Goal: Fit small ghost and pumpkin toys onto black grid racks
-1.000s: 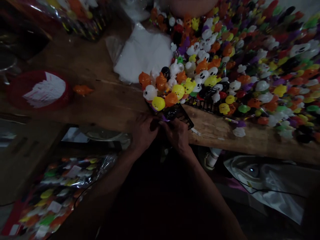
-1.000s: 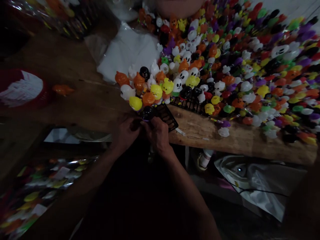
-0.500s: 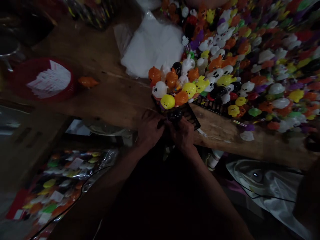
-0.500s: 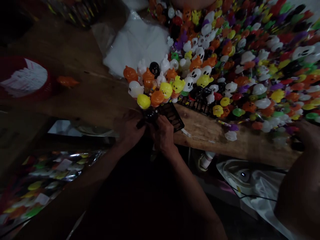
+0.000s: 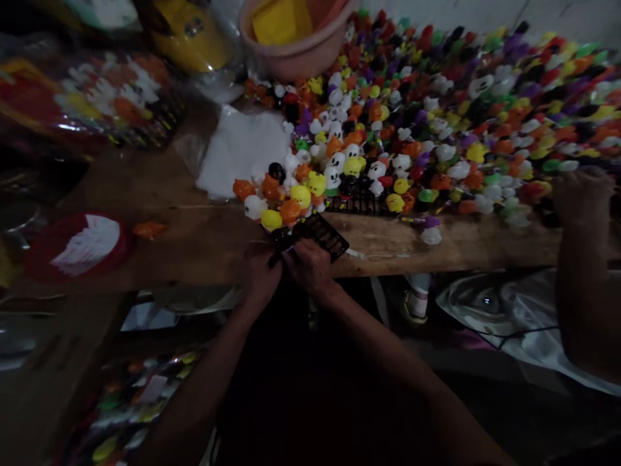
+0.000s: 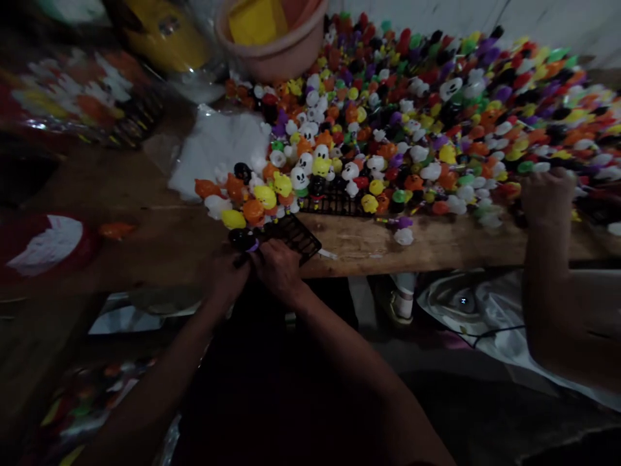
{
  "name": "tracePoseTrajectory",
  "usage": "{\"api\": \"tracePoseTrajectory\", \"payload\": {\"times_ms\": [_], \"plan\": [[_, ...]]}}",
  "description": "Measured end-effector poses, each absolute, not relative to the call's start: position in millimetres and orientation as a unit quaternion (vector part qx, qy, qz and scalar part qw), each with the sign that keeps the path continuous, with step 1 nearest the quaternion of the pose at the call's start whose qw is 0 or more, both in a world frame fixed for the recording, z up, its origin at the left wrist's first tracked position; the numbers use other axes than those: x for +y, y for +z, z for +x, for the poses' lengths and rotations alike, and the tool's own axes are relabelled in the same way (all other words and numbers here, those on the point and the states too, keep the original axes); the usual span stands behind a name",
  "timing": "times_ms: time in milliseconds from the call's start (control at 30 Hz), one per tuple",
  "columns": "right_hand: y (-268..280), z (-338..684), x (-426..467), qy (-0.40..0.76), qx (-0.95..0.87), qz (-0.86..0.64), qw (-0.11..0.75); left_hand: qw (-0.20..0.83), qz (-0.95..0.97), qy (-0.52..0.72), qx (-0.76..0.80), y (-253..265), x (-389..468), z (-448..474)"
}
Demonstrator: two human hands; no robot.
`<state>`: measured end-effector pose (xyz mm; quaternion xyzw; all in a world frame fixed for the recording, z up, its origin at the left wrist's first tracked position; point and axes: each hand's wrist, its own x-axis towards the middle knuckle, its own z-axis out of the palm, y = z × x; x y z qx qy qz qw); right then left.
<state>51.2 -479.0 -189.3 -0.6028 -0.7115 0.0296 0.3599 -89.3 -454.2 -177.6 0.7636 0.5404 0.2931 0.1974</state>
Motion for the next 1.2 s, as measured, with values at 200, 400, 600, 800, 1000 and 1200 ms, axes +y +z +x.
{"api": "tracePoseTrajectory", "payload": {"times_ms": [200, 400, 600, 800, 1000, 1200], "plan": [[-177, 68, -493, -0.014, -0.734, -0.528, 0.426, 0.158, 0.763, 0.287, 0.557, -175, -460, -82], [-172, 148, -513, -0.106, -0.668, -0.610, 0.414, 0.143, 0.767, 0.289, 0.556, -178, -461, -82], [-185, 170, -508, -0.097, -0.686, -0.656, 0.299, 0.126, 0.777, 0.293, 0.542, -178, -461, -104], [-165, 166, -507, -0.093, -0.668, -0.623, 0.396, 0.094, 0.780, 0.292, 0.545, -189, -466, -111], [-101, 115, -478, -0.114, -0.737, -0.540, 0.390, 0.049, 0.788, 0.288, 0.541, -197, -471, -99], [-81, 87, -446, -0.076, -0.818, -0.480, 0.309, 0.033, 0.794, 0.280, 0.539, -195, -470, -96]]}}
